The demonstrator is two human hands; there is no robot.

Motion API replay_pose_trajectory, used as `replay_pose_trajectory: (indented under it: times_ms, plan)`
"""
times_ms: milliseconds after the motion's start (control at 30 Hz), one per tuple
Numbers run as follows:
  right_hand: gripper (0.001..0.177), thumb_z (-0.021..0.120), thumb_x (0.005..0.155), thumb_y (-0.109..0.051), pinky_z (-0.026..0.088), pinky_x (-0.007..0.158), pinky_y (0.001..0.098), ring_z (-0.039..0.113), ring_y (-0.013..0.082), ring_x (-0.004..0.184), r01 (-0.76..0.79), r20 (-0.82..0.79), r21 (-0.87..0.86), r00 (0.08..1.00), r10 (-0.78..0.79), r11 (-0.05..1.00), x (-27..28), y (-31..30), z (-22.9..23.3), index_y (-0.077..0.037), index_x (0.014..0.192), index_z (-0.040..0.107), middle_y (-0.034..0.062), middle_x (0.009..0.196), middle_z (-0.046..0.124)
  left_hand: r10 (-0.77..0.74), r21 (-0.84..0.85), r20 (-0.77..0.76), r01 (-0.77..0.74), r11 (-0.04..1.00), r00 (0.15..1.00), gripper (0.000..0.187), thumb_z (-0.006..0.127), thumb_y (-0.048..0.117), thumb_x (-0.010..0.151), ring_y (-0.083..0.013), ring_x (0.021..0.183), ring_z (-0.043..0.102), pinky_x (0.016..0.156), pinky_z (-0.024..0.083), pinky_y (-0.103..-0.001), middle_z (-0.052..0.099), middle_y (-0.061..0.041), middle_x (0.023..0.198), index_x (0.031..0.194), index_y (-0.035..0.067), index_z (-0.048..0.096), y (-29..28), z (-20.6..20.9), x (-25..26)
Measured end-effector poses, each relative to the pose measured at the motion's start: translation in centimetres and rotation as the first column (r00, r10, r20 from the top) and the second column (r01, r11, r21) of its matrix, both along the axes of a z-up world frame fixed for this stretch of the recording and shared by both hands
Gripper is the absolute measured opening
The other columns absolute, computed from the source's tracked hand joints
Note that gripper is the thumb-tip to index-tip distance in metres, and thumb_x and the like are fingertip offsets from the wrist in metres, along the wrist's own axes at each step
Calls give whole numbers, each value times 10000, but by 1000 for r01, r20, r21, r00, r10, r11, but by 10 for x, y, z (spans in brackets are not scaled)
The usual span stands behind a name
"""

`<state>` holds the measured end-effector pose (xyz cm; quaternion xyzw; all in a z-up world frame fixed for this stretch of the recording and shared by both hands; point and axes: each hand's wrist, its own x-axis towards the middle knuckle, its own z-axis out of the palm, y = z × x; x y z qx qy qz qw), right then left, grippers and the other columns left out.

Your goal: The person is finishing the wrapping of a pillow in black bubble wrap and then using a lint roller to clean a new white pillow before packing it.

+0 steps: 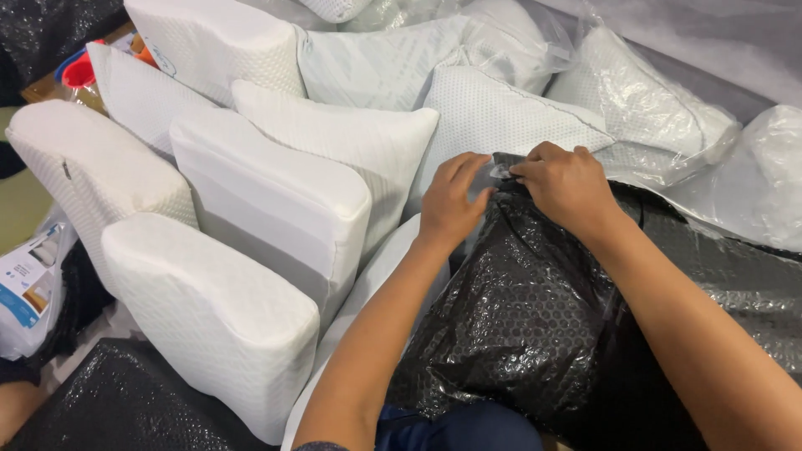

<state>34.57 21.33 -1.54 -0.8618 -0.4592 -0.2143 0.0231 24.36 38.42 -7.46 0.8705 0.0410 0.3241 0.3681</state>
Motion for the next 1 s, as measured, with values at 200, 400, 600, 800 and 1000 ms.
replay_pose_trajectory:
  times_ms: [200,400,600,800,1000]
  plan:
    - [168,657,962,-111,559,731,363,737,276,905,-59,-247,24,967,63,998,-8,-1,19,-134,1017,815,64,1060,767,-7,139,184,-19,990,983,97,728,118,938,-166,1049,695,951,581,-297,692,-1,1000,1035,118,729,-1,-7,8]
    - [312,672,905,-164,600,756,476,702,315,1026,-44,-375,-23,926,33,999,-14,-1,16,-130,1210,728,74,1138,726,-22,289,277,-62,955,961,80,760,24,868,-187,990,712,912,586,-282,714,-54,939,923,67,721,-6,0,-5]
    - [172,649,926,-219,615,711,385,714,236,1026,-71,-254,-139,967,33,988,-19,-1,11,-208,1035,782,-51,1107,767,-140,361,173,69,930,975,91,748,73,880,-186,955,729,832,610,-285,721,-53,1031,943,79,682,0,-22,-13]
    - [197,617,956,-187,617,717,342,719,204,1011,-102,-241,-170,969,60,980,-27,-4,13,-237,1047,785,-76,1062,786,-208,391,128,143,909,970,85,728,64,889,-210,923,743,782,622,-288,723,-69,1055,925,68,652,2,-17,-22]
    - [158,645,954,-262,625,721,316,722,151,1018,-69,-206,-151,978,37,986,-28,-7,2,-294,1003,792,-133,979,792,-190,363,94,144,921,977,98,720,80,910,-203,898,755,735,631,-278,723,-44,1036,938,80,625,1,-7,-35]
